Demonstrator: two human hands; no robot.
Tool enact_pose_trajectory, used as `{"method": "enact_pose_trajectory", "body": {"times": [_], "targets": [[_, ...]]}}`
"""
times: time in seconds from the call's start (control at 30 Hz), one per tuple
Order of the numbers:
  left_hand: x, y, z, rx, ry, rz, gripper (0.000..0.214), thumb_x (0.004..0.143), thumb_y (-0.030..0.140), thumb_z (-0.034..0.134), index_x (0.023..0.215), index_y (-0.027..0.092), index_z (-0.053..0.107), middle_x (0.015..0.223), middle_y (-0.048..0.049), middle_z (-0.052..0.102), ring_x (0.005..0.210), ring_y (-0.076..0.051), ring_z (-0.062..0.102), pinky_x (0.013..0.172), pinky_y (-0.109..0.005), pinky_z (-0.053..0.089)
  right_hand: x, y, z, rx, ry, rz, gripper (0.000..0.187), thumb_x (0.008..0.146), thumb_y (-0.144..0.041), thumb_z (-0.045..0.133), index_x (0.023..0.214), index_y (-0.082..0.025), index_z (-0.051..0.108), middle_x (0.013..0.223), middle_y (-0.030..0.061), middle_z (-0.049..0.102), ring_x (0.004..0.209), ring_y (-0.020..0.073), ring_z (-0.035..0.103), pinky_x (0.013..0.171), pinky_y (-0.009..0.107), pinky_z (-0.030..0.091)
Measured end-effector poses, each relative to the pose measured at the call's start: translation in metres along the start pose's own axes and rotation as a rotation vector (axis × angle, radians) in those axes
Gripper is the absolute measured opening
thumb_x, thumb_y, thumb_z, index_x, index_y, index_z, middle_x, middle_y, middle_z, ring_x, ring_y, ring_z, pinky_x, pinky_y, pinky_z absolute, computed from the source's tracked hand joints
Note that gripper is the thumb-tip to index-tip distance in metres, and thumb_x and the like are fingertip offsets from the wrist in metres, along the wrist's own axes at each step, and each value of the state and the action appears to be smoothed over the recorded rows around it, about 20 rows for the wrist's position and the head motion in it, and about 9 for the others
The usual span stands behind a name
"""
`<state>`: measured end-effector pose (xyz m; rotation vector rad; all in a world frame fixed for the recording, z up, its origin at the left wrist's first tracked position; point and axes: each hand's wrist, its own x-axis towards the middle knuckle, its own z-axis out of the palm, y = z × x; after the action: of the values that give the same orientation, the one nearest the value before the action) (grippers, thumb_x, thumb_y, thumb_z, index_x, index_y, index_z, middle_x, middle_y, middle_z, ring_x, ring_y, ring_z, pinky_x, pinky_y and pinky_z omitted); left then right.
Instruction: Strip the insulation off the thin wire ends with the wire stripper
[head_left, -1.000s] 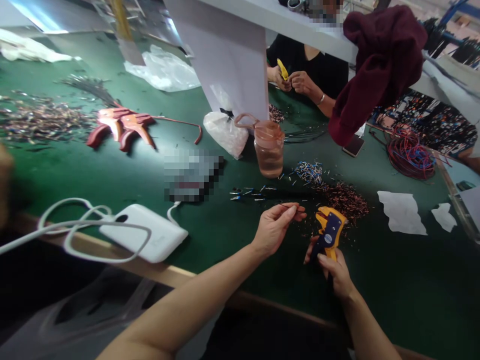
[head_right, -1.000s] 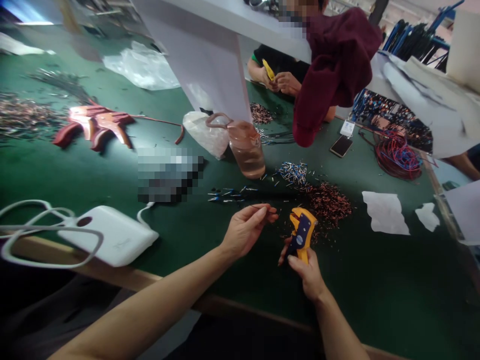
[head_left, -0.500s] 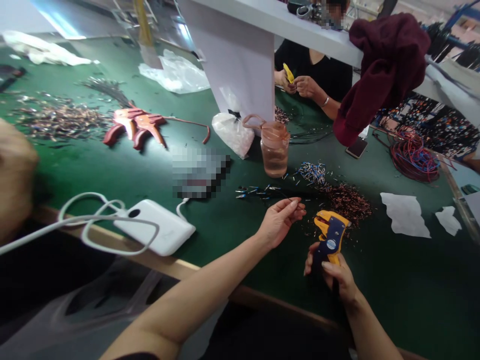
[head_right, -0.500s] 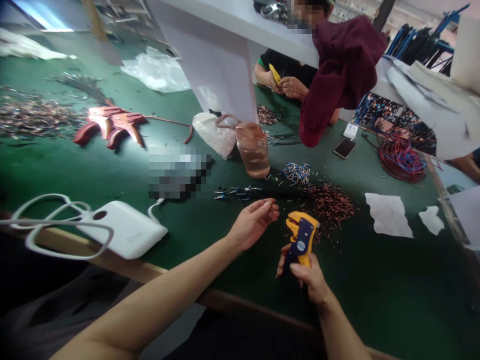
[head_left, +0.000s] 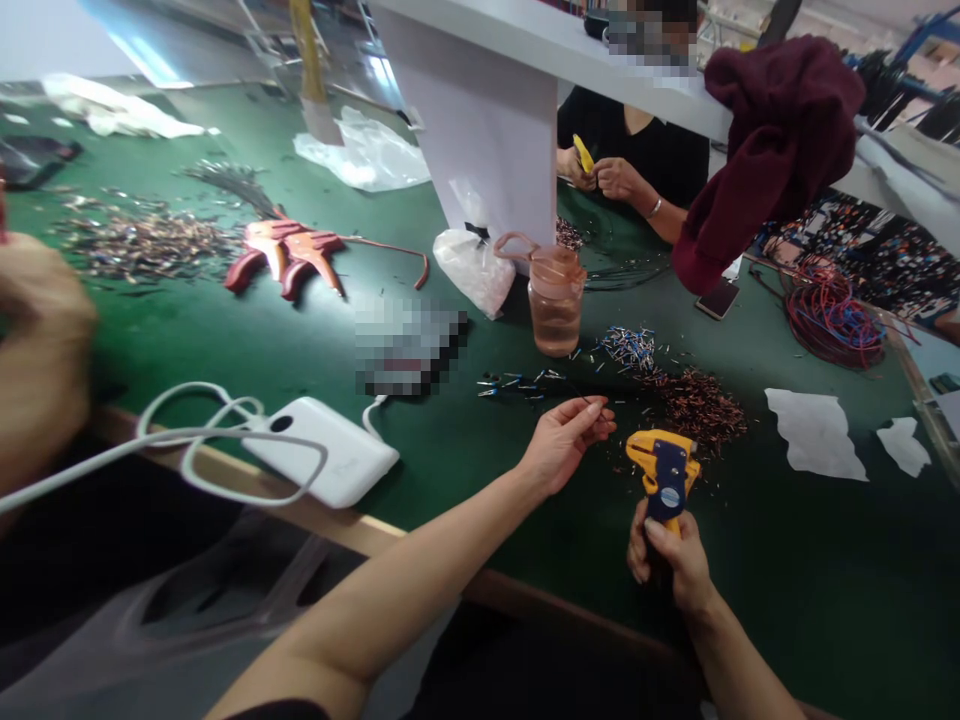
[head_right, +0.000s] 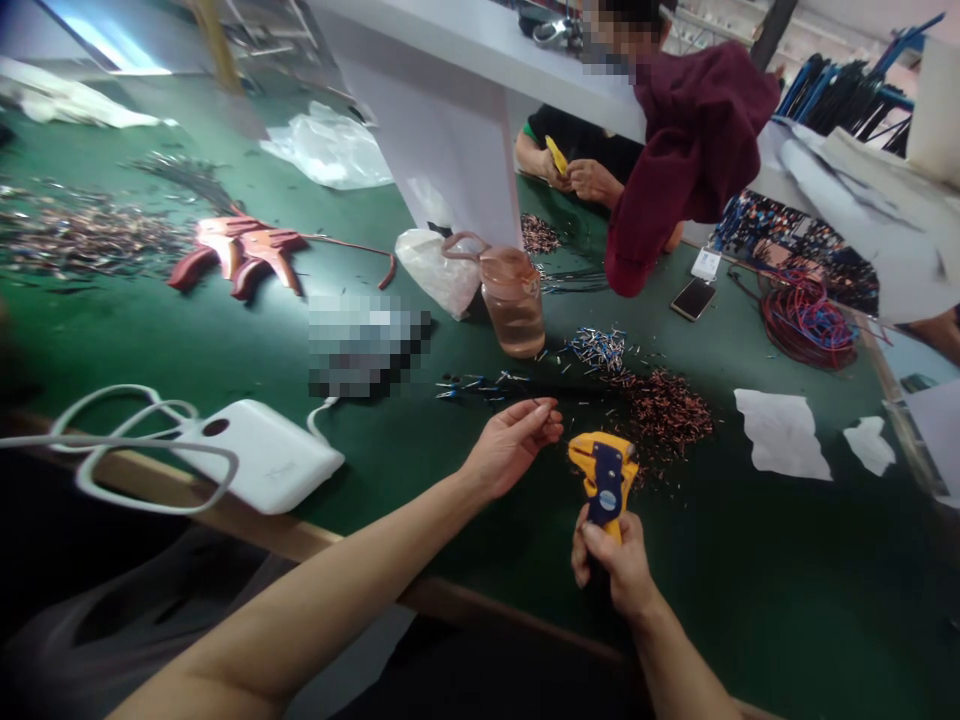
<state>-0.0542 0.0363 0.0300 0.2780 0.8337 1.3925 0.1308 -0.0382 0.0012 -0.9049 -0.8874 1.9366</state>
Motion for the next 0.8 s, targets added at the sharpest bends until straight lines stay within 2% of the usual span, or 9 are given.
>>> {"method": "enact_pose_trajectory", "body": {"times": [0.07, 0.13, 0.23, 0.33, 0.57, 0.8], "targets": [[0.001, -0.001, -0.001, 0.011, 0.010, 0.010, 0.030, 0.055, 0.026, 0.091, 0.075, 0.013, 0.073, 0.066, -0.0018, 0.072, 0.059, -0.012, 0.067, 0.061, -0.023, 0.052, 0.002, -0.001, 0.001, 0.003, 0.017, 0.000, 0.031, 0.078, -0.044, 0.074, 0.078, -0.017, 0.059, 0.050, -0.0054, 0.052, 0.034, 0.0068, 0.041, 0.037, 0.020, 0.034], [0.002, -0.001, -0.002, 0.011, 0.028, 0.035, 0.031, 0.055, 0.028, 0.091, 0.075, 0.013, 0.073, 0.066, -0.0019, 0.072, 0.059, -0.012, 0.067, 0.060, -0.023, 0.052, 0.003, -0.004, 0.004, 0.004, 0.025, 0.005, 0.033, 0.075, -0.045, 0.076, 0.082, -0.017, 0.061, 0.054, -0.0033, 0.056, 0.038, 0.0090, 0.047, 0.040, 0.022, 0.040], [0.005, 0.002, -0.002, -0.012, 0.056, 0.100, 0.031, 0.056, 0.029, 0.090, 0.076, 0.014, 0.072, 0.066, -0.0011, 0.071, 0.061, -0.012, 0.067, 0.061, -0.023, 0.051, 0.003, -0.011, 0.008, 0.058, 0.020, 0.011, 0.039, 0.070, -0.045, 0.078, 0.093, -0.016, 0.065, 0.068, 0.0024, 0.064, 0.055, 0.0154, 0.059, 0.054, 0.029, 0.050], [0.007, 0.006, -0.002, -0.011, 0.069, 0.149, 0.030, 0.058, 0.029, 0.090, 0.077, 0.014, 0.072, 0.067, -0.0003, 0.071, 0.062, -0.012, 0.067, 0.062, -0.023, 0.051, 0.003, -0.016, 0.010, 0.098, 0.003, 0.014, 0.038, 0.072, -0.043, 0.076, 0.096, -0.016, 0.067, 0.073, 0.0032, 0.064, 0.061, 0.0165, 0.060, 0.060, 0.031, 0.051], [0.000, 0.006, 0.001, 0.065, 0.061, 0.234, 0.030, 0.058, 0.030, 0.089, 0.077, 0.015, 0.073, 0.067, -0.0009, 0.072, 0.060, -0.013, 0.067, 0.064, -0.025, 0.053, 0.005, -0.010, 0.002, 0.007, -0.045, -0.026, 0.036, 0.076, -0.037, 0.075, 0.106, -0.018, 0.067, 0.085, 0.0040, 0.066, 0.073, 0.0168, 0.062, 0.073, 0.031, 0.051], [-0.007, 0.000, 0.000, 0.220, 0.061, 0.404, 0.030, 0.064, 0.037, 0.085, 0.081, 0.015, 0.075, 0.068, -0.0024, 0.075, 0.062, -0.015, 0.069, 0.067, -0.027, 0.057, 0.008, -0.009, 0.002, -0.025, 0.102, -0.110, 0.033, 0.077, -0.035, 0.073, 0.104, -0.018, 0.065, 0.087, 0.0039, 0.066, 0.075, 0.0181, 0.062, 0.073, 0.032, 0.052]]}}
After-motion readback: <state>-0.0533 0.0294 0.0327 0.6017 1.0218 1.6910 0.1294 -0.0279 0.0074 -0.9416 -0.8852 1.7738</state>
